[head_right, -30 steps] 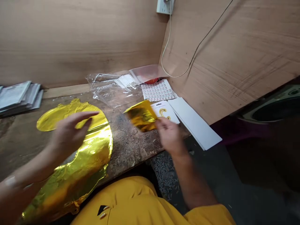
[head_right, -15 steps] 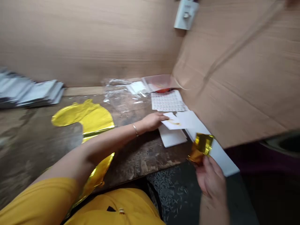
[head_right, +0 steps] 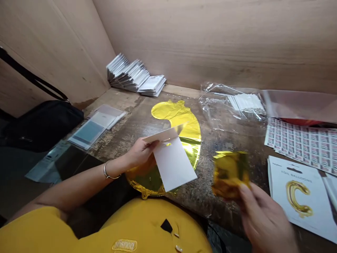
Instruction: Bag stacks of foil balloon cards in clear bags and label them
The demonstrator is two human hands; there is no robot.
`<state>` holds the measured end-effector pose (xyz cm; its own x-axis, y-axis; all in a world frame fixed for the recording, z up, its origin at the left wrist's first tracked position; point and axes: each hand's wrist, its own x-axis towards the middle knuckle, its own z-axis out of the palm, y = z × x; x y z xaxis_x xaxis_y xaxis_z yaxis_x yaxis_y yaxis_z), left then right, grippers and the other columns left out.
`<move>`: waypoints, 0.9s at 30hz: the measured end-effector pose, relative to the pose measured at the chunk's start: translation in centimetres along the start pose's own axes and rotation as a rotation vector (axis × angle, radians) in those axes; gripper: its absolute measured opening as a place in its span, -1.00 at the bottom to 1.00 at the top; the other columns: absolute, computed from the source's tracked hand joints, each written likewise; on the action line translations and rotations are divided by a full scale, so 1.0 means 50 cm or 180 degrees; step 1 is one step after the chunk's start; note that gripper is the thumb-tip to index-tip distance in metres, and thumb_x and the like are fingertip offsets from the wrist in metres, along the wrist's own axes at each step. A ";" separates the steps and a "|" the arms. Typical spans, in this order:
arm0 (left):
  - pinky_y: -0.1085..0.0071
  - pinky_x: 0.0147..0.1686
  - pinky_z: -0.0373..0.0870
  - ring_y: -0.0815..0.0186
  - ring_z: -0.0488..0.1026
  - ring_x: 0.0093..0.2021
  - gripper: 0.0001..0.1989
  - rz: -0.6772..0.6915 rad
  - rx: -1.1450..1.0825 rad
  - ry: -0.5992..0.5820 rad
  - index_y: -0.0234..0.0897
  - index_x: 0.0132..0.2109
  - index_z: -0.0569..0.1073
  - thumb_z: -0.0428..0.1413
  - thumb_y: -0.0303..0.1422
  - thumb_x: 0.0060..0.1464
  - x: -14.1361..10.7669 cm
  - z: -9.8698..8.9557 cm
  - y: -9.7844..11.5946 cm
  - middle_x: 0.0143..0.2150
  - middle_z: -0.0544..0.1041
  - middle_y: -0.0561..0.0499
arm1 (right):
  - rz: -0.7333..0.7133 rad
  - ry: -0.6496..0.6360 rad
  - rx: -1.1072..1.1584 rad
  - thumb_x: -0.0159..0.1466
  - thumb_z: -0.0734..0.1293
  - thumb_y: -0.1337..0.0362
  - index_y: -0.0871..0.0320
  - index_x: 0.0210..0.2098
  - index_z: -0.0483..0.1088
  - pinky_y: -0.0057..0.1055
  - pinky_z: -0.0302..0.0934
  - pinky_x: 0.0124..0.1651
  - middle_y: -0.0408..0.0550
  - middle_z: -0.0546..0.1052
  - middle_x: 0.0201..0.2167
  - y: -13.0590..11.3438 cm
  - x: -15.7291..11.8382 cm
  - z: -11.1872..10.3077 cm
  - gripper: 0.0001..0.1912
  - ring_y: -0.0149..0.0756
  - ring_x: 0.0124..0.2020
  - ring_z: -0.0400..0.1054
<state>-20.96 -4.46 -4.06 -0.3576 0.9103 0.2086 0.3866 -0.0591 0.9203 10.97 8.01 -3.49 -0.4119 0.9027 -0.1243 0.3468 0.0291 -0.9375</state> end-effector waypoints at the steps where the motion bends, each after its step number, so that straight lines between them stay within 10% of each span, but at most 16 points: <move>1: 0.41 -0.23 0.47 0.24 0.55 -0.19 -0.62 -0.0104 0.0027 0.0054 -0.26 0.12 0.48 -0.07 -0.23 0.30 -0.010 -0.010 -0.021 -0.07 0.61 -0.07 | 0.0001 -0.0236 -0.0048 0.26 0.28 -0.08 0.00 -0.26 0.47 -0.29 0.41 -0.31 0.02 0.55 -0.32 -0.017 0.014 0.040 -0.68 -0.14 -0.29 0.47; 6: 0.37 -0.10 0.43 0.21 0.52 -0.12 -0.59 -0.0126 0.0175 0.0184 -0.29 0.11 0.48 -0.05 -0.17 0.29 -0.024 -0.024 -0.076 -0.06 0.60 -0.07 | 0.0337 -0.1030 0.0642 0.07 0.41 -0.13 0.17 -0.45 0.40 -0.40 0.35 -0.50 -0.06 0.52 -0.54 -0.070 0.094 0.185 -0.55 -0.33 -0.56 0.38; 18: 0.39 0.05 0.37 0.20 0.48 0.05 -0.61 -0.0265 0.0416 -0.0046 -0.25 0.15 0.45 -0.08 -0.28 0.28 -0.025 -0.030 -0.055 0.09 0.53 -0.03 | 0.1008 -0.1745 -0.0213 0.25 0.31 0.12 0.13 -0.53 0.28 -0.60 0.17 -0.71 -0.20 0.40 -0.78 -0.074 0.074 0.270 -0.70 -0.45 -0.76 0.28; 27: 0.03 0.29 0.08 0.03 0.05 0.38 -0.48 0.0506 0.2323 -0.1268 -0.27 0.27 0.30 -0.04 -0.42 0.15 -0.050 -0.013 -0.056 0.37 0.17 -0.17 | -0.0479 -0.1374 -0.1351 0.19 0.25 0.35 0.11 -0.31 0.49 -0.36 0.30 -0.46 -0.07 0.52 -0.50 -0.089 0.069 0.245 -0.83 -0.22 -0.50 0.39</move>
<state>-21.70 -6.82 -6.96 0.0207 0.9980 0.0594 0.9078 -0.0437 0.4171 -2.33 5.75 -3.73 -0.7550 0.6232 -0.2041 0.5266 0.3906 -0.7550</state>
